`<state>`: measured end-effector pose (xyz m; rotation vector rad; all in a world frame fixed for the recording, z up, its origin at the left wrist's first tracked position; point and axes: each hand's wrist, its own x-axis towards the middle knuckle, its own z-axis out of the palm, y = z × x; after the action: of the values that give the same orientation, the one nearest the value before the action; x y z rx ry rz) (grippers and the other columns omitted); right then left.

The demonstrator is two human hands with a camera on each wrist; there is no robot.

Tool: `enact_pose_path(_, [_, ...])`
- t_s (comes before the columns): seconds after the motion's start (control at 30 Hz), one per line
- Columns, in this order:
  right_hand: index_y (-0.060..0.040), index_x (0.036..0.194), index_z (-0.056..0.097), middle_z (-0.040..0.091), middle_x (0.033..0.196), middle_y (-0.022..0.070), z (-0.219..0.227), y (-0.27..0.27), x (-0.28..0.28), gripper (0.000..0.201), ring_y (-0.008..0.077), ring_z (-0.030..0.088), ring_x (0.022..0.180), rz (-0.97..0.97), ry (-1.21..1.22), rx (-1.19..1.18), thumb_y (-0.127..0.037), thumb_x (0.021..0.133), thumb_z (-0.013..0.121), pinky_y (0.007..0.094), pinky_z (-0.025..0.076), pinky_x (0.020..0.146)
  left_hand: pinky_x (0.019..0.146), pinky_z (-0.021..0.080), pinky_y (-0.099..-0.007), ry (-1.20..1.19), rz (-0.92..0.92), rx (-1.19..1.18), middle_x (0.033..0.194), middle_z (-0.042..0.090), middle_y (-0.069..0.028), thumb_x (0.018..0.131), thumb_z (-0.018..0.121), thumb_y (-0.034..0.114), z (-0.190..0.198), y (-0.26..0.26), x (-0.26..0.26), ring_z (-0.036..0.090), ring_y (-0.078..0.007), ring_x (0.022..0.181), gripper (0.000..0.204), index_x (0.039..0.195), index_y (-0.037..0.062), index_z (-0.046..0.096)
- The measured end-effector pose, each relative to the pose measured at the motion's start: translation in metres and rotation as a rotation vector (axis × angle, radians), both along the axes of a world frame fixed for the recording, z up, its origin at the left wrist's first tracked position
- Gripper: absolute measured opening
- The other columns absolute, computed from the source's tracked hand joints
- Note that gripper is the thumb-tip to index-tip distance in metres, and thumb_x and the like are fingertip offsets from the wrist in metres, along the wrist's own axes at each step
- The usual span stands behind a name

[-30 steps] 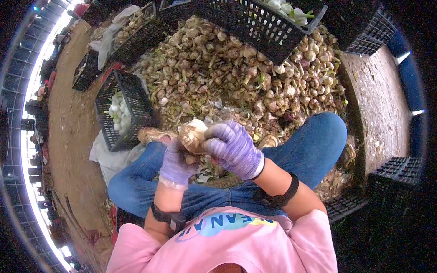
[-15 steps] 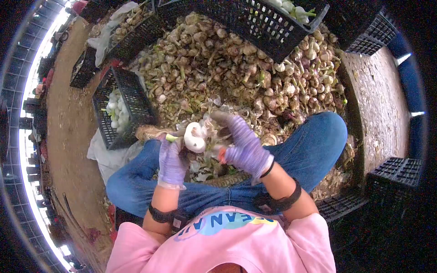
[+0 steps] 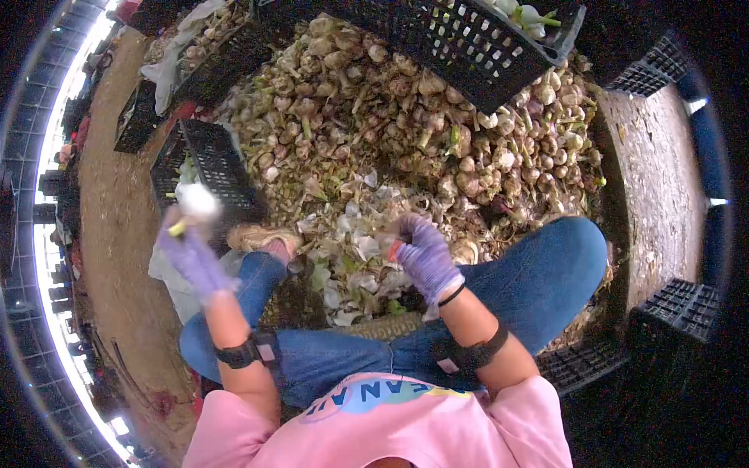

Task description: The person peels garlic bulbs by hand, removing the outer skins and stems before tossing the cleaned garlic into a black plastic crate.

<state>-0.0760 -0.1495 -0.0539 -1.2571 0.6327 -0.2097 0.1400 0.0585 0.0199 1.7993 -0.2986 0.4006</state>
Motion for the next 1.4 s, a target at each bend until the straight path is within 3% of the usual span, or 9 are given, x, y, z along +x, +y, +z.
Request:
enact_pose_path(0.17, [0.0016,0.102,0.058,0.062,0.090,0.0112,-0.041,0.005,0.004,0.027,0.0190,0.059,0.083,0.034,-0.020,-0.060,-0.004,0.075,0.059,0.0294,0.046,0.076,0.094,0.039,-0.0332,-0.058,0.042,0.348,0.123,0.045,-0.0157,0.081,0.056,0.002,-0.019,-0.036,0.039,0.046,-0.0228,0.112,0.043,0.121,-0.0046,0.043])
enact_pose_path(0.33, [0.0022,0.121,0.048,0.055,0.117,0.0140,-0.053,-0.014,0.002,0.050,0.0220,0.051,0.111,0.188,0.001,-0.182,-0.036,0.089,0.048,0.0322,0.037,0.094,0.093,0.039,-0.0314,0.291,-0.356,0.551,0.116,0.054,-0.0153,0.082,0.055,0.009,-0.160,-0.112,0.079,0.049,-0.0232,0.108,0.035,0.116,0.0016,0.053])
enact_pose_path(0.67, [0.0018,0.124,0.045,0.059,0.099,0.0142,-0.054,-0.030,0.018,0.056,0.0238,0.055,0.091,0.194,0.052,-0.053,-0.043,0.089,0.043,0.0315,0.042,0.081,0.089,0.043,-0.0374,0.640,-0.436,1.291,0.121,0.050,-0.0196,0.075,0.061,0.011,-0.269,-0.227,0.143,0.053,-0.0330,0.107,0.054,0.125,0.0054,0.043])
enact_pose_path(0.7, [-0.0006,0.125,0.045,0.061,0.084,0.0106,-0.053,-0.031,0.017,0.050,0.0185,0.057,0.072,0.273,0.071,-0.019,-0.035,0.089,0.047,0.0295,0.045,0.070,0.089,0.043,-0.0387,0.636,-0.410,1.221,0.120,0.051,-0.0202,0.074,0.063,0.014,-0.267,-0.225,0.143,0.052,-0.0352,0.107,0.058,0.126,0.0047,0.040])
enact_pose_path(0.83, [-0.0002,0.125,0.045,0.058,0.107,0.0153,-0.046,-0.025,0.011,0.046,0.0190,0.058,0.092,0.137,0.007,0.118,-0.024,0.085,0.052,0.0295,0.044,0.081,0.088,0.045,-0.0384,0.668,-0.371,0.665,0.104,0.057,-0.0165,0.065,0.076,0.018,-0.182,-0.207,0.088,0.056,-0.0275,0.100,0.071,0.124,0.0020,0.040])
enact_pose_path(0.97, [-0.0002,0.126,0.044,0.056,0.115,0.0174,-0.041,-0.009,0.013,0.059,0.0265,0.054,0.107,0.090,-0.095,-0.137,-0.041,0.084,0.052,0.0337,0.041,0.089,0.087,0.046,-0.0364,0.933,-0.859,-0.242,0.107,0.055,-0.0095,0.064,0.080,0.022,-0.095,-0.169,0.003,0.056,-0.0214,0.096,0.082,0.131,0.0047,0.036])
enact_pose_path(1.1, [-0.0002,0.120,0.048,0.055,0.113,0.0156,-0.010,0.004,0.009,0.048,0.0237,0.052,0.107,-0.022,-0.064,-0.081,-0.033,0.085,0.053,0.0332,0.039,0.091,0.092,0.041,-0.0336,0.852,-0.986,-0.173,0.110,0.051,-0.0049,0.061,0.081,0.034,-0.021,-0.120,-0.071,0.049,-0.0183,0.106,0.083,0.127,0.0056,0.039])
enact_pose_path(1.23, [0.0014,0.113,0.051,0.055,0.108,0.0050,0.030,0.025,0.002,0.040,0.0134,0.053,0.095,-0.169,-0.475,0.306,-0.028,0.086,0.058,0.0271,0.043,0.085,0.093,0.040,-0.0327,0.689,-0.931,-0.035,0.113,0.049,-0.0046,0.056,0.084,0.030,-0.013,-0.075,-0.108,0.048,-0.0176,0.108,0.080,0.120,0.0066,0.041])
enact_pose_path(1.4, [0.0003,0.108,0.055,0.059,0.098,0.0024,0.050,0.039,-0.014,0.036,0.0106,0.055,0.087,-0.101,-0.371,0.246,-0.025,0.083,0.063,0.0255,0.046,0.079,0.092,0.040,-0.0319,0.402,-0.863,0.076,0.113,0.048,-0.0059,0.052,0.086,0.031,-0.008,-0.048,-0.133,0.048,-0.0189,0.107,0.083,0.118,0.0075,0.040])
